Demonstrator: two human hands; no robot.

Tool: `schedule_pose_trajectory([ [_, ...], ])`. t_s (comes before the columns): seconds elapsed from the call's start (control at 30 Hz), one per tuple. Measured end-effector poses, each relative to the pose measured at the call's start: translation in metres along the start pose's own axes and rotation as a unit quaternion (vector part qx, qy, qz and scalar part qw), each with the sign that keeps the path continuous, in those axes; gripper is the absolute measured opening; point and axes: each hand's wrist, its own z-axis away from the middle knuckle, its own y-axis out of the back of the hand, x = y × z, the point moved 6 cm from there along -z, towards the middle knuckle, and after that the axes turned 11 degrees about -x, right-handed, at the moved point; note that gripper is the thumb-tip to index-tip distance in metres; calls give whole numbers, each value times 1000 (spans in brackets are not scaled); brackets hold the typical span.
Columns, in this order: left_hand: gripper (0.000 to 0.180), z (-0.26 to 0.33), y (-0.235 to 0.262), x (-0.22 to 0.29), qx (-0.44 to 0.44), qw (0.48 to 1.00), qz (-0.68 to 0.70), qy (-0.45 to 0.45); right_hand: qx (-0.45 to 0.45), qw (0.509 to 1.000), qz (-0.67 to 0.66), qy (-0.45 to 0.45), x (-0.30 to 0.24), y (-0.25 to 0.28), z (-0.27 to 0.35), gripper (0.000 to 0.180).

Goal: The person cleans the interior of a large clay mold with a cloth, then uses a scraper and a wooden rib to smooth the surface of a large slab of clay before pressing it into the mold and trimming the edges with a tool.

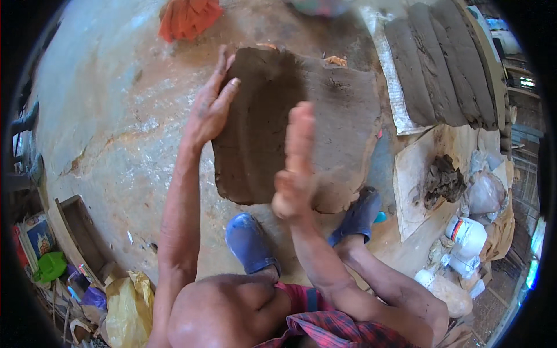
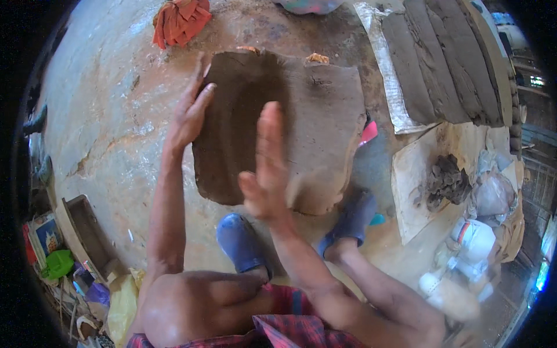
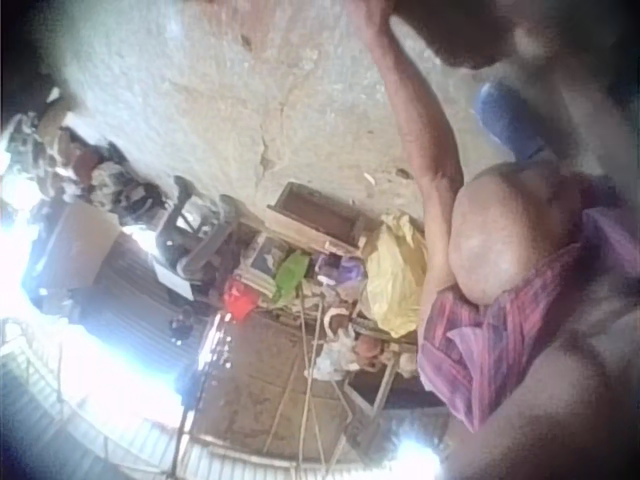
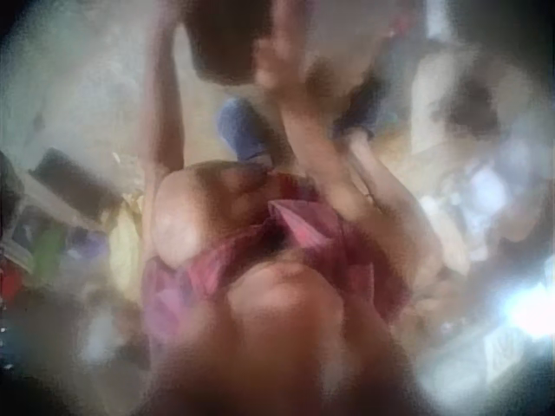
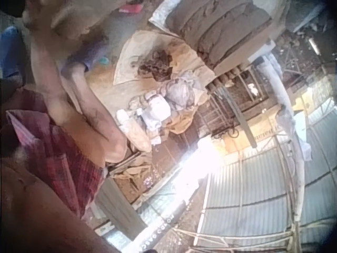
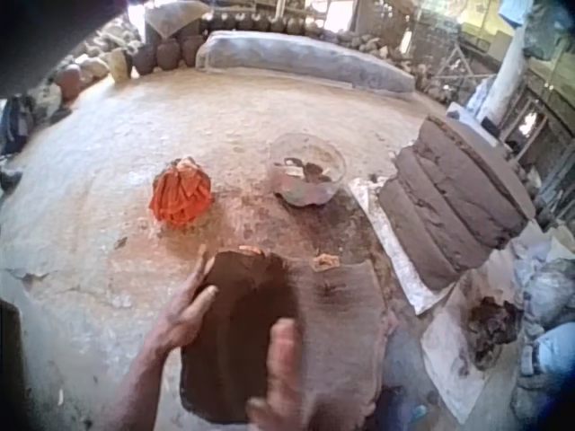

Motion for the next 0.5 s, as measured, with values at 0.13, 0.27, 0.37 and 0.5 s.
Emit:
schedule_pose_trajectory([
  [0.13, 77, 17, -9, 71, 100, 990, -86, -55, 176, 976, 127, 15, -32, 149, 52, 85],
  [0.27, 79, 46, -111, 118, 64, 981, 48, -178, 212, 959, -134, -132, 0, 133, 68, 77],
  [0.37, 81, 69, -213, 63, -104, 986, -117, -63, 135, 966, -101, -195, 22, 124, 75, 77],
  [0.5, 79, 53, -226, 67, -121, 984, -120, -51, 53, 965, -62, -248, 20, 127, 74, 79],
])
